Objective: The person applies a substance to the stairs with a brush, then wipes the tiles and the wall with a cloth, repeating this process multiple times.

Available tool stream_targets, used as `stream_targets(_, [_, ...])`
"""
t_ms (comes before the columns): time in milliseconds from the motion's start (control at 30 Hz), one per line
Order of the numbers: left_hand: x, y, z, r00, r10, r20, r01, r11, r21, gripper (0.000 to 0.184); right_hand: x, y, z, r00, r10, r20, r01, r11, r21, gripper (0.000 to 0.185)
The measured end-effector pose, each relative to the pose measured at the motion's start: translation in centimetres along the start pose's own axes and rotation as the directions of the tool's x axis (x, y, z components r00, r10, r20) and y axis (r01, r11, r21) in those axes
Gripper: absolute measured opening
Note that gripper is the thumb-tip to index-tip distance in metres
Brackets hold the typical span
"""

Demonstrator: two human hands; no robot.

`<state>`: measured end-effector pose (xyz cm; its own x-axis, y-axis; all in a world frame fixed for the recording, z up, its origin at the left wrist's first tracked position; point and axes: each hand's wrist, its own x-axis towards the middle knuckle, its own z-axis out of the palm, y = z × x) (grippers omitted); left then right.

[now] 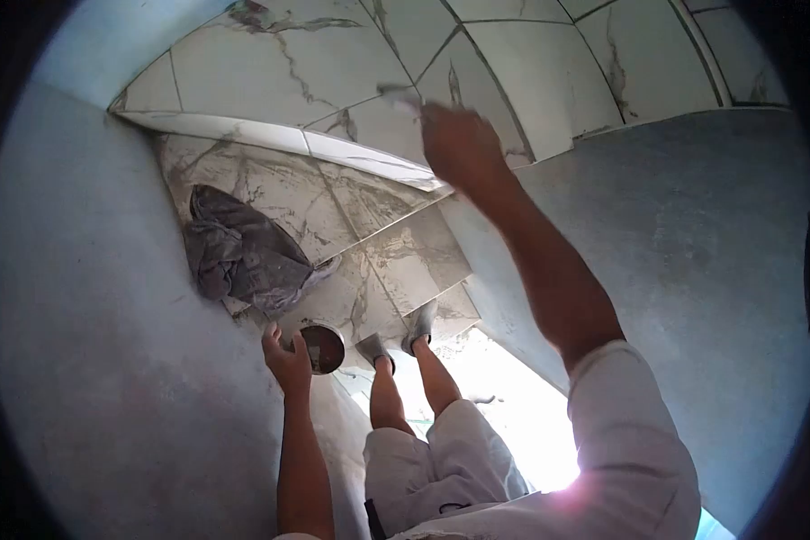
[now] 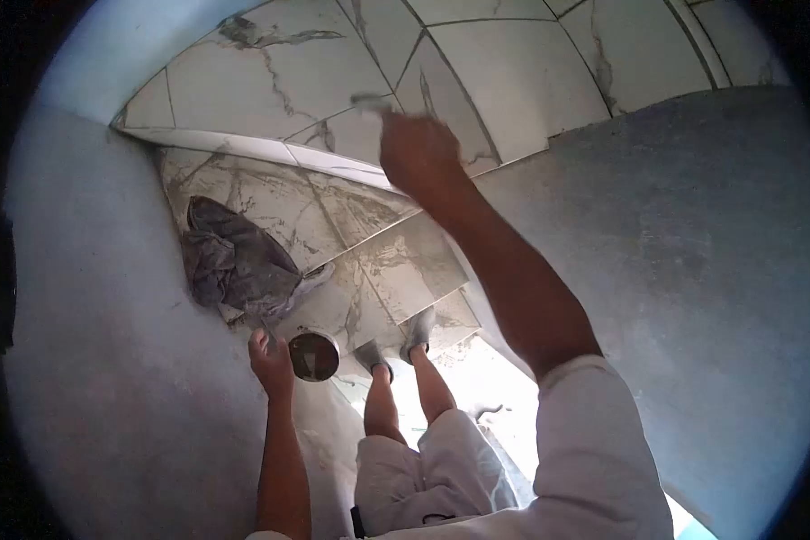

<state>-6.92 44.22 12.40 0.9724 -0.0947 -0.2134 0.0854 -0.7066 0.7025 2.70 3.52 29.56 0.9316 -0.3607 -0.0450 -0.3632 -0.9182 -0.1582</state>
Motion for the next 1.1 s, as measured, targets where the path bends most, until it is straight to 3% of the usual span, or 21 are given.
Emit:
stream_targets(33, [0.1,0.3,0.4,1.000,-0.014,-0.009,0.014,1.000,-0.008,0.044,2.3,0.1,1.3,0.990,-0.045,-0.130,0.047,0.999,0.014,0.017])
stream_targets(67, [0.1,0.4,0.8,1.000,-0.001,0.020,0.000,1.000,0.021,0.044,2.0,0.6,3.0,0.991,-0.060,-0.120,0.062,0.998,0.007,0.017])
stream_targets(133, [-0.5,0.4,0.5,0.998,0.001,0.057,-0.004,0.999,0.046,0.044,0.7,1.8,5.7,0.998,0.068,-0.003,-0.068,0.989,-0.133,0.019])
stream_targets(200, [-0.5,0.9,1.0,0.999,-0.019,0.044,0.022,0.998,-0.067,0.043,-7.1,1.6,4.2,0.922,0.298,0.246,-0.283,0.954,-0.098,0.047])
stream_targets(233, [0.0,1.2,1.1,0.999,-0.020,0.041,0.023,0.996,-0.089,0.043,-11.3,2.6,4.3,0.894,0.308,0.324,-0.267,0.949,-0.166,0.055])
stream_targets(300, [0.7,0.6,0.9,0.995,-0.094,0.037,0.098,0.988,-0.116,0.046,-14.7,2.1,1.7,0.875,0.313,0.368,-0.239,0.943,-0.232,0.055])
stream_targets(367, [2.2,-1.2,1.7,0.997,-0.071,0.017,0.072,0.995,-0.067,0.045,-13.9,-0.4,-1.8,0.863,0.401,0.309,-0.387,0.916,-0.108,0.034])
stream_targets(433, [3.7,-1.1,2.1,0.998,-0.062,0.004,0.062,0.984,-0.168,0.047,-9.1,-0.9,-1.0,0.992,0.079,0.099,-0.073,0.995,-0.063,0.025])
stream_targets(467, [4.2,-1.0,2.4,0.997,-0.072,0.007,0.072,0.982,-0.173,0.047,-6.8,-0.4,0.0,0.991,0.075,0.108,-0.068,0.995,-0.071,0.025])
stream_targets(533, [5.4,-1.1,2.3,1.000,-0.003,-0.025,0.003,1.000,-0.006,0.049,-3.6,1.0,3.2,0.955,0.261,0.144,-0.244,0.962,-0.126,0.020])
stream_targets(600, [7.2,-1.5,1.5,0.997,0.027,-0.065,-0.023,0.998,0.061,0.051,-9.4,2.7,4.8,0.971,0.211,0.110,-0.192,0.968,-0.159,0.019])
stream_targets(667, [8.9,-0.5,0.5,0.987,0.062,-0.151,-0.026,0.973,0.228,0.058,-15.9,3.5,2.3,0.912,0.243,0.331,-0.149,0.947,-0.284,0.020])
stream_targets(700, [10.2,0.3,0.0,0.976,0.076,-0.205,-0.005,0.945,0.326,0.064,-16.4,2.6,1.1,0.911,0.241,0.336,-0.143,0.946,-0.291,0.020])
stream_targets(767, [14.0,-1.1,0.4,0.931,0.145,-0.336,0.005,0.912,0.410,0.084,-15.3,0.1,-1.8,0.946,0.248,0.209,-0.238,0.969,-0.072,0.025])
stream_targets(800, [15.4,-0.5,0.4,0.930,0.144,-0.337,0.010,0.910,0.416,0.084,-12.9,-0.3,-1.7,0.984,0.123,0.131,-0.106,0.986,-0.128,0.023])
stream_targets(833, [17.0,0.3,0.2,0.945,0.049,-0.323,0.115,0.875,0.470,0.092,-9.0,-0.5,-1.1,0.998,-0.010,0.056,0.020,0.981,-0.194,0.021])
stream_targets(933, [19.7,1.6,1.2,0.948,-0.152,-0.280,0.288,0.785,0.548,0.102,1.6,-0.2,1.3,0.998,0.009,-0.059,-0.014,0.996,-0.089,0.019])
stream_targets(967, [20.0,1.6,1.4,0.939,-0.255,-0.231,0.344,0.738,0.581,0.104,2.6,0.8,2.4,0.999,0.018,0.045,-0.010,0.985,-0.172,0.020])
stream_targets(1033, [20.6,-0.5,1.7,0.951,-0.214,-0.224,0.307,0.744,0.593,0.098,0.3,1.8,2.8,0.974,0.094,0.208,-0.030,0.957,-0.288,0.020])
stream_targets(1100, [21.4,-5.2,3.0,0.955,-0.192,-0.227,0.291,0.754,0.589,0.092,-8.0,3.3,1.3,0.927,0.167,0.336,-0.049,0.942,-0.332,0.021])
